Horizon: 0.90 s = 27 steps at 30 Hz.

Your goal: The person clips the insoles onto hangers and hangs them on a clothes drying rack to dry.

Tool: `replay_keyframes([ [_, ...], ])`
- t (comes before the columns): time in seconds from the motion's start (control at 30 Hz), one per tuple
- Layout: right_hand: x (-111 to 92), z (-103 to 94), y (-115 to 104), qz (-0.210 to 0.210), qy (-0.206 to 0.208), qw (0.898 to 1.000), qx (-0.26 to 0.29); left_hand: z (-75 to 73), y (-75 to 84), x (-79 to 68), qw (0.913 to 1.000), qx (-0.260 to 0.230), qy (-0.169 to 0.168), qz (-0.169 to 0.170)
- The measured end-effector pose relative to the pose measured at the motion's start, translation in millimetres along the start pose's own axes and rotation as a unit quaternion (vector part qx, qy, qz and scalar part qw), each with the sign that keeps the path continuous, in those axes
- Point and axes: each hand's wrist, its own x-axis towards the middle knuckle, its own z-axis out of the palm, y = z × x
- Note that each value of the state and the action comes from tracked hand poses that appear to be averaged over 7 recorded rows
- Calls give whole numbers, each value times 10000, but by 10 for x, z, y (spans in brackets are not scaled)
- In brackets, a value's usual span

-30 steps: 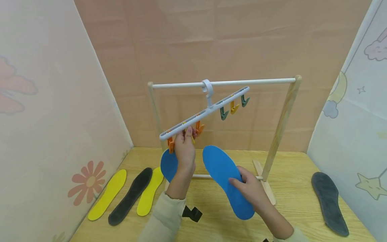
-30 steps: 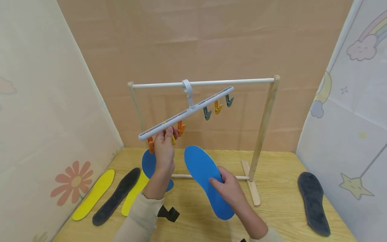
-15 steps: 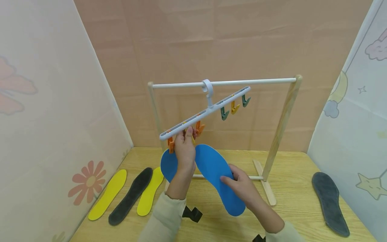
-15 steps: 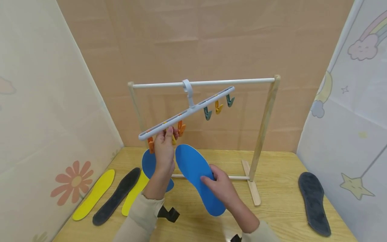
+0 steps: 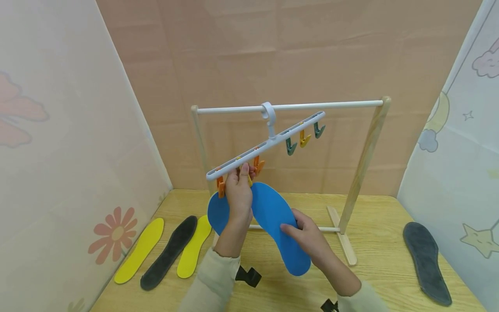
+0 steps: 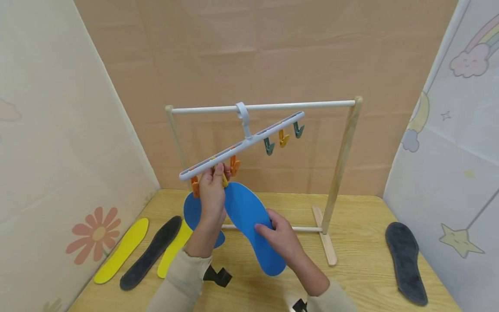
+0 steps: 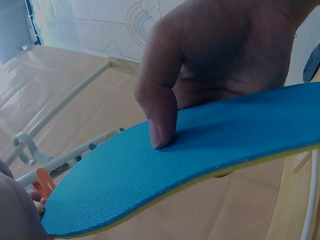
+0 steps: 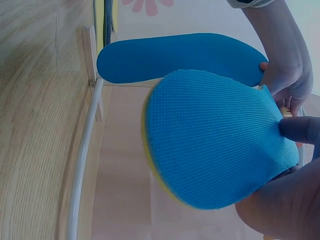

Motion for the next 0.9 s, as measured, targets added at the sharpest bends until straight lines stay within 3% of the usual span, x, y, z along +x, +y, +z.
replay_keyframes([
  [0.9, 106, 101, -26, -36, 33, 9996, 262, -32, 10, 3, 9998, 200, 4, 13],
])
